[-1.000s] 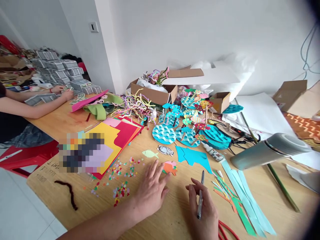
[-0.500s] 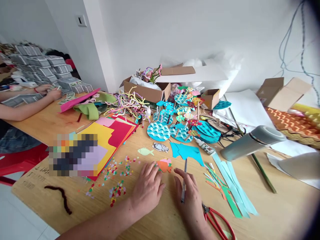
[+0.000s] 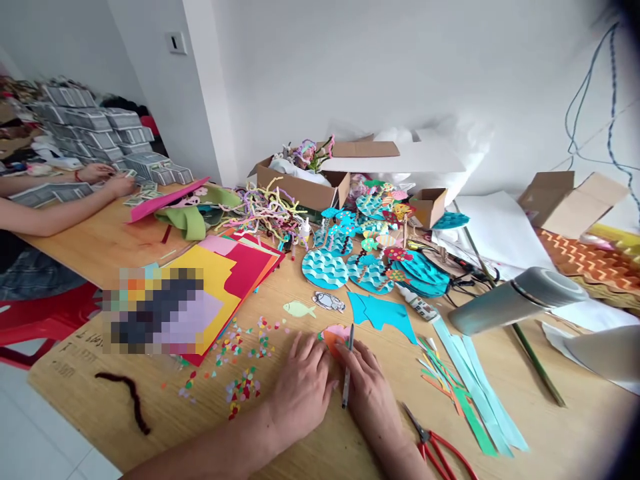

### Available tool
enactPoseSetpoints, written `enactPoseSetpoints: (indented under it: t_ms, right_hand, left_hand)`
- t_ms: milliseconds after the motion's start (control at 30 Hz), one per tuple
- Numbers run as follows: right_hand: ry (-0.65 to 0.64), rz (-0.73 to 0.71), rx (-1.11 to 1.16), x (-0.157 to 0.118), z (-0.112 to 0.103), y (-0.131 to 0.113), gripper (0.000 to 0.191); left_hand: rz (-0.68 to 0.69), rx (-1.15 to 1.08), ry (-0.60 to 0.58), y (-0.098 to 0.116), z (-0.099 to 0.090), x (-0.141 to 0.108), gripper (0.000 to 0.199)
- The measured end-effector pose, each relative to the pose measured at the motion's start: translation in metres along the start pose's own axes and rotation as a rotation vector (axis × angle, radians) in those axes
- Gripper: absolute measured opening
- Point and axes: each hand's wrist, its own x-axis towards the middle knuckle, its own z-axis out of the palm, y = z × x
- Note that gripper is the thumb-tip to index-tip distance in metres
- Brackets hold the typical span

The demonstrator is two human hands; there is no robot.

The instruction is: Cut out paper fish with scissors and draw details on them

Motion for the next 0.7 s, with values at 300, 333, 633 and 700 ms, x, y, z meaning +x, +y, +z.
enactPoseSetpoints:
  t_ms: [300, 333, 633, 700]
  right_hand:
    - [-0.029, -0.052, 0.047, -0.031, -0.017, 0.002, 0.036]
    - [-0.051, -0.051, 0.067, -0.033, -0.021, 0.001, 0.034]
    - [0.033, 0.14, 0.136, -0.031, -0.027, -0.012, 0.024]
    - [0.029, 0.156, 0.146, -0.028, -0.027, -0.013, 0.026]
  left_hand:
    - [-0.006, -0.049, 0.01, 0.0, -0.003, 0.003, 0.033]
    - [-0.005, -0.058, 0.005, -0.001, -0.004, 0.004, 0.032]
    - [0.009, -0.11, -0.021, -0.008, 0.0, 0.0, 0.037]
    - [0.033, -0.11, -0.018, -0.007, 0.0, -0.001, 0.036]
